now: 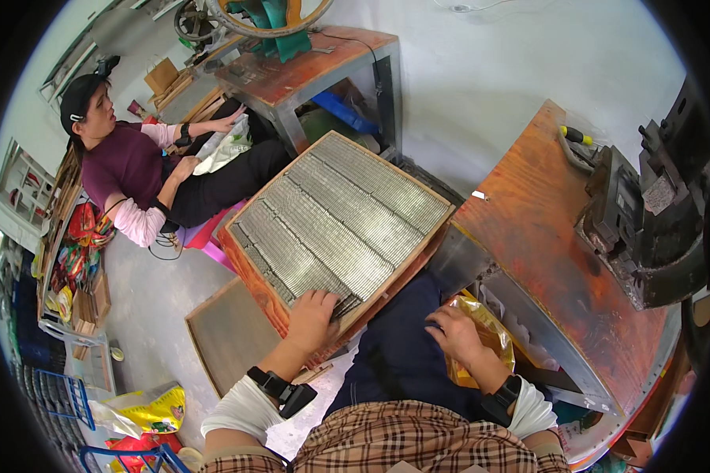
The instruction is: Using a manual punch press to process small metal plates or components.
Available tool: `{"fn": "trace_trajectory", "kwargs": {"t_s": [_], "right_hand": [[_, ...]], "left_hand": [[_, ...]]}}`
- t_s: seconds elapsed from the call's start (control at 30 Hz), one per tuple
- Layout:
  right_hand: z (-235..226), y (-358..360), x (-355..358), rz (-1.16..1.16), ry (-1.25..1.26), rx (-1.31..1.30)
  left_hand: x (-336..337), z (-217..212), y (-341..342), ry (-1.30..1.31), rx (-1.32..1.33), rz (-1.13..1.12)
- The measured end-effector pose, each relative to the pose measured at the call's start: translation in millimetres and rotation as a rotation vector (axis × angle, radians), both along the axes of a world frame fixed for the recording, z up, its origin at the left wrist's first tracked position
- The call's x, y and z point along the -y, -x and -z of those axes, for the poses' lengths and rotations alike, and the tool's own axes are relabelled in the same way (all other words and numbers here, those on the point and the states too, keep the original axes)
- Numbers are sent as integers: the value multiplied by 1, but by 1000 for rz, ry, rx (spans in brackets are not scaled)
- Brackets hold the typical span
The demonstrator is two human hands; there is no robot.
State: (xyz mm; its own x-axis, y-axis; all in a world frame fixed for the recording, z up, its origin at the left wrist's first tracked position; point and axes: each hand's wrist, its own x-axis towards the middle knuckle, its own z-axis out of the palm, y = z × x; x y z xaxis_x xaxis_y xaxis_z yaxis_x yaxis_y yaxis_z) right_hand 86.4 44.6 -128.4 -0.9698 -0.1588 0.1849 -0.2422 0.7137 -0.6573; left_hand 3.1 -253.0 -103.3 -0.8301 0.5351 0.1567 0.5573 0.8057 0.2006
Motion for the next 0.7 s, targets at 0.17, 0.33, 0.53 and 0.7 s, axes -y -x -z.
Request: {"fn": "trace_trajectory", "kwargs": {"t_s": [0.17, 0.33, 0.53, 0.7], "right_hand": [[-18, 32, 41, -144, 19, -172], [-14, 104, 103, -440, -252, -287], [-14, 136, 125, -676, -454, -330], [-18, 138, 118, -803, -408, -395]], "left_hand": [[6, 0, 6, 10, 82, -2], [1, -5, 16, 1, 89, 13], [14, -2, 23, -92, 146, 13], [24, 2, 22, -214, 162, 8]]}}
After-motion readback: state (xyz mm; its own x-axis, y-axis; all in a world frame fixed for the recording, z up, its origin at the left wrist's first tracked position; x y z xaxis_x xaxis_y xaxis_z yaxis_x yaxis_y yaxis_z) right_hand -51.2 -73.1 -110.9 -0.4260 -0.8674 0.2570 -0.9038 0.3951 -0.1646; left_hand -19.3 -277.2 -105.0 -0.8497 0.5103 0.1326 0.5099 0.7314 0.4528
